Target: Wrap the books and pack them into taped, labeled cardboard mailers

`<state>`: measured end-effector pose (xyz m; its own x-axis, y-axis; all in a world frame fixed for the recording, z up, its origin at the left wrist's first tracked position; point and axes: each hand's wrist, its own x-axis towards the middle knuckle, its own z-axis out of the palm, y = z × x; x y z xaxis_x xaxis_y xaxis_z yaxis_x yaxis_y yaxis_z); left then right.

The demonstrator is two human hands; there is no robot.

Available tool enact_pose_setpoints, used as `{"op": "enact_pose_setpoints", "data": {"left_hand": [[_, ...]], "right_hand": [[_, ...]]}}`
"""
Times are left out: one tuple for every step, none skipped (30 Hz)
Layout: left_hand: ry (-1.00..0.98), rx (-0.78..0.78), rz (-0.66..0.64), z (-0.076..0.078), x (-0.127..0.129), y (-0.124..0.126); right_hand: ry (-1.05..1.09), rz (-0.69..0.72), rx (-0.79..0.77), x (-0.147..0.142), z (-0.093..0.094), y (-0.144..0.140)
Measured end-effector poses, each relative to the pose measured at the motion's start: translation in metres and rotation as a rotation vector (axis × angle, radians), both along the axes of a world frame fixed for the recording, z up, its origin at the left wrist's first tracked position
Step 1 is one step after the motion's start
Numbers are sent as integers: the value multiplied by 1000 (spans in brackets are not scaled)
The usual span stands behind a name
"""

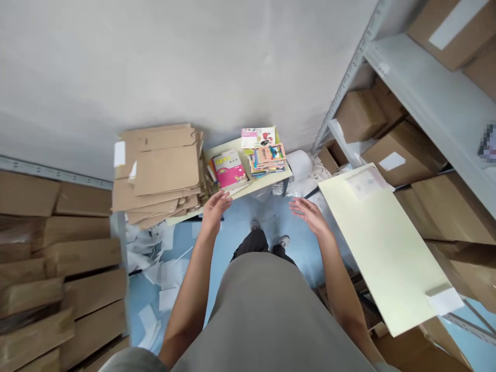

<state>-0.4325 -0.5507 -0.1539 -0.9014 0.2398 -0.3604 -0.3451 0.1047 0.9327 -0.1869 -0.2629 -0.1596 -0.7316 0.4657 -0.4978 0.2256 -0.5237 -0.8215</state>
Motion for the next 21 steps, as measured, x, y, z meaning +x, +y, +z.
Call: {"op": "enact_pose_setpoints", "data": {"left_hand": [[17, 20, 60, -2, -9, -16], [33, 39, 109, -3, -20, -32], [48, 54, 149, -5, -30, -48], [59, 63, 182, -6, -41, -63], [66, 69, 212, -7, -53, -77], [68, 74, 242, -8, -64, -92], [66, 78, 272, -8, -75, -106], [63, 84, 302, -8, -85, -120], [59, 91, 327, -7, -96, -135], [62, 96, 347, -5, -107, -149], [78, 93, 361, -2, -118, -163], [111, 71, 365, 0, -130, -177], [155, 30, 362, 2, -143, -191], [200, -20, 352, 4, -156, -203], [235, -71, 336, 5, -168, -214], [254, -113, 316, 5, -181, -223], [256, -138, 297, 4, -192, -230], [243, -153, 267, 2, -201, -236], [224, -167, 222, -1, -208, -239], [214, -190, 163, -4, -213, -241], [220, -219, 105, -8, -216, -243]], "right_hand": [[0, 31, 6, -14, 2, -10], [2, 63, 17, -29, 4, -20], [3, 95, 31, -45, 6, -30], [6, 127, 47, -63, 9, -41], [11, 159, 62, -83, 11, -53], [19, 193, 76, -104, 12, -65], [31, 225, 88, -127, 14, -79], [45, 255, 98, -152, 14, -94], [57, 282, 107, -177, 14, -110], [65, 303, 118, -204, 12, -127], [66, 319, 133, -230, 10, -144], [58, 325, 159, -256, 6, -161], [41, 326, 196, -281, 2, -177], [19, 318, 247, -303, -2, -193], [-10, 303, 307, -323, -7, -206], [-48, 280, 377, -339, -11, -218], [-91, 253, 451, -353, -15, -227], [-136, 231, 521, -363, -18, -233], [-180, 213, 583, -370, -21, -238], [-217, 202, 630, -374, -23, -241], [-243, 198, 661, -376, -24, -242]]}}
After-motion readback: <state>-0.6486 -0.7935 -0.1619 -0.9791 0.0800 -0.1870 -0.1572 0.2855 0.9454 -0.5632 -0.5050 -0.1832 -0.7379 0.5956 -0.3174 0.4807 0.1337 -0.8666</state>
